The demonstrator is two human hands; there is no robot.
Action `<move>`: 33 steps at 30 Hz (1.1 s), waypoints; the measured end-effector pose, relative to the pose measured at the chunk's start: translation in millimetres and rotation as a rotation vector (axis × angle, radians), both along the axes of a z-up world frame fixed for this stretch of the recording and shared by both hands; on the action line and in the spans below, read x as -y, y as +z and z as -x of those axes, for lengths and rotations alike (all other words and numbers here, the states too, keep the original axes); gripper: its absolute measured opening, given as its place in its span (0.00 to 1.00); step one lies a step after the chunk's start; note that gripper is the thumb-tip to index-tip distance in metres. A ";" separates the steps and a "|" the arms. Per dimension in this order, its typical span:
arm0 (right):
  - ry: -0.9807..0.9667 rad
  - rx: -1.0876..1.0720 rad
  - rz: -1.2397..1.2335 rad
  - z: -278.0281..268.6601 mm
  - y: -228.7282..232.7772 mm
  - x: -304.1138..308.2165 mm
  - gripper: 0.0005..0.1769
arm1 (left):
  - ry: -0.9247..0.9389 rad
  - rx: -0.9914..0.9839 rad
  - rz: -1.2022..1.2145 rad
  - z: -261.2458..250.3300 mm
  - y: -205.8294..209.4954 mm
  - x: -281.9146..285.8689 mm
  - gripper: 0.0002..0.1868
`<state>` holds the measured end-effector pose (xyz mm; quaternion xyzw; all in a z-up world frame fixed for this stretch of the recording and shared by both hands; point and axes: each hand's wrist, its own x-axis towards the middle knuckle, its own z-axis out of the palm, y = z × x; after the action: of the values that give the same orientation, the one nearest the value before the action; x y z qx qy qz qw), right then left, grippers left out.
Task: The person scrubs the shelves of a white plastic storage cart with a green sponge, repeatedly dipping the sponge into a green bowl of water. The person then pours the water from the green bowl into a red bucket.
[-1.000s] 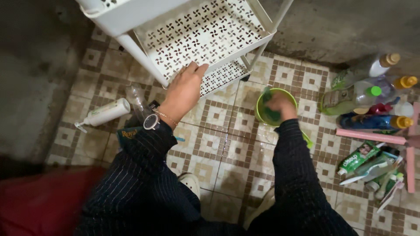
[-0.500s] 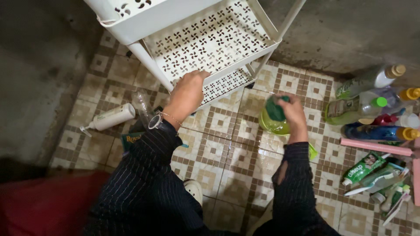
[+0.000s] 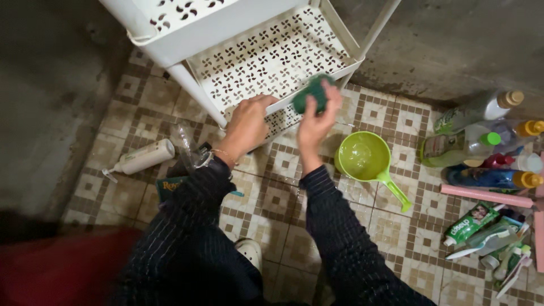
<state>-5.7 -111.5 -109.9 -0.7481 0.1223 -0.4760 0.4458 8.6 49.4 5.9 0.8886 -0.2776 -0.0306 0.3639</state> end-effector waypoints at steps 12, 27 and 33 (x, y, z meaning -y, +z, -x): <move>0.194 -0.043 -0.240 31.9 15.5 -45.7 0.23 | -0.045 -0.206 -0.023 -3.2 6.4 4.3 0.34; -0.024 0.028 -0.590 -44.8 7.9 85.2 0.24 | -0.123 -0.059 0.073 -2.9 5.6 -0.4 0.27; 0.044 -0.067 -0.203 6.5 -5.7 3.9 0.23 | -0.108 -0.039 0.061 -1.5 11.3 2.0 0.22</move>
<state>-12.1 -115.4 -115.6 -0.7170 0.1683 -0.4260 0.5254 10.0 47.5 17.2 0.8601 -0.3188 -0.0588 0.3939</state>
